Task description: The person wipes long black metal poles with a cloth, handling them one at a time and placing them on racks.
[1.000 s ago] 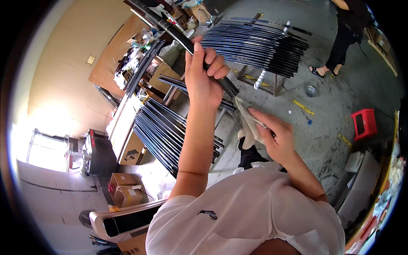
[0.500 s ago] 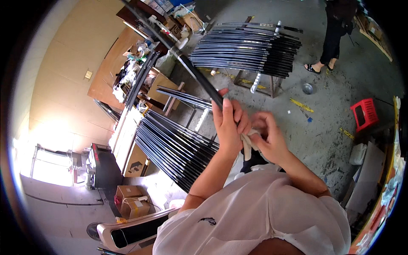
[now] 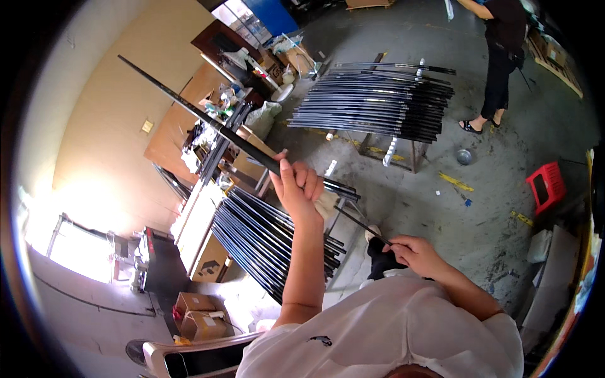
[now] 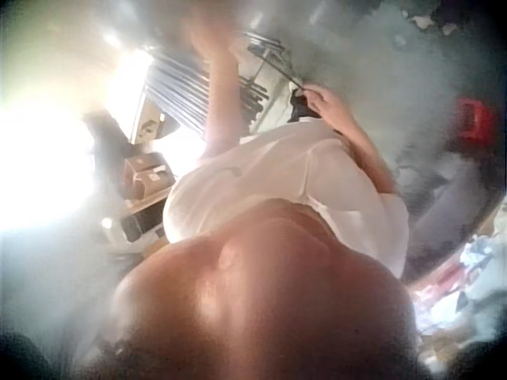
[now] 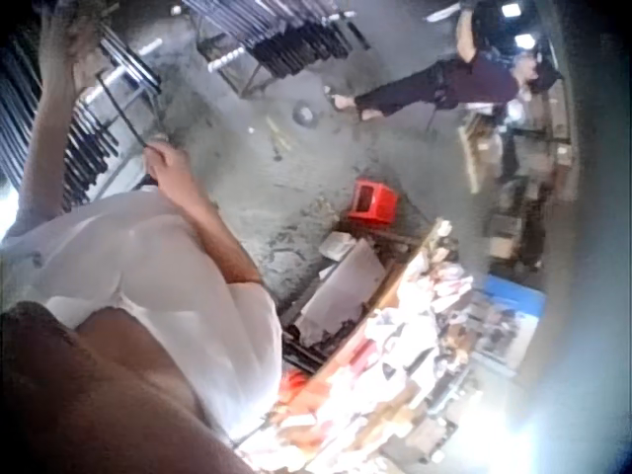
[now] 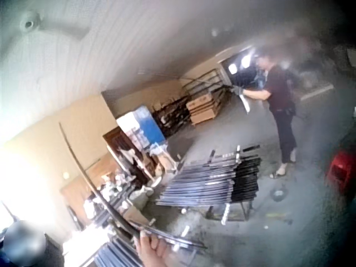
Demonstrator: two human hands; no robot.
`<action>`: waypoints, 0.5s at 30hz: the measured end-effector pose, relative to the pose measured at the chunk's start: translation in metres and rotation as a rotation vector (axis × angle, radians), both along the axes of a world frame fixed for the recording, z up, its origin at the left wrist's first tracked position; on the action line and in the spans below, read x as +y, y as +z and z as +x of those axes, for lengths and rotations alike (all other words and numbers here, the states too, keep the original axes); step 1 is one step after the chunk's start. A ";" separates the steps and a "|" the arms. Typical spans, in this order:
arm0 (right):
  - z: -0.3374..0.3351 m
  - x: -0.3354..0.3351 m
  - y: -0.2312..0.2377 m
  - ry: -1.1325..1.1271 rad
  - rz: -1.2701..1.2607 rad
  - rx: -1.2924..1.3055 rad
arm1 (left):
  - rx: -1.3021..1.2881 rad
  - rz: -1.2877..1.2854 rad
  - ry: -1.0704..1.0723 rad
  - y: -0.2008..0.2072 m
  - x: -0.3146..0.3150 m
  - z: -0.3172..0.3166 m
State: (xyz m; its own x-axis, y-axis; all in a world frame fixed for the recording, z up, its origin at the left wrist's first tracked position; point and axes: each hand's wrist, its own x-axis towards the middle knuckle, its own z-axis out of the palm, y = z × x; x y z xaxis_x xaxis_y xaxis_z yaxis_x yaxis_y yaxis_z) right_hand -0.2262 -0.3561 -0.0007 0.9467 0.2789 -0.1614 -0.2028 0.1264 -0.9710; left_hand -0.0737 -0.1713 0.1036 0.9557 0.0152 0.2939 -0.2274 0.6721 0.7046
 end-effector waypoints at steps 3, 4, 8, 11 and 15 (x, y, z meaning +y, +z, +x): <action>0.026 0.018 0.030 -0.017 -0.024 -0.128 | 0.077 -0.003 -0.036 -0.002 -0.021 -0.019; 0.036 0.023 0.049 -0.021 -0.059 -0.163 | 0.062 -0.031 -0.124 -0.012 -0.033 -0.034; 0.045 0.020 0.062 0.063 0.010 -0.231 | 0.036 -0.067 -0.128 -0.002 -0.032 -0.038; 0.031 0.010 0.021 0.253 -0.066 -0.231 | -0.050 -0.085 -0.003 0.017 0.019 -0.006; -0.007 -0.021 -0.018 0.515 0.065 0.186 | -0.101 -0.177 -0.166 0.043 0.125 0.038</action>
State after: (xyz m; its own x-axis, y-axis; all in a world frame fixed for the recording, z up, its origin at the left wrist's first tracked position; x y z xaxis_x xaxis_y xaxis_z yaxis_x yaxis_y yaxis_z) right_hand -0.2336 -0.3771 -0.0182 0.6424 0.7132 -0.2804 -0.4219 0.0237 -0.9064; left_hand -0.0355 -0.0464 0.1461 0.9154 -0.0795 0.3945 -0.1670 0.8169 0.5521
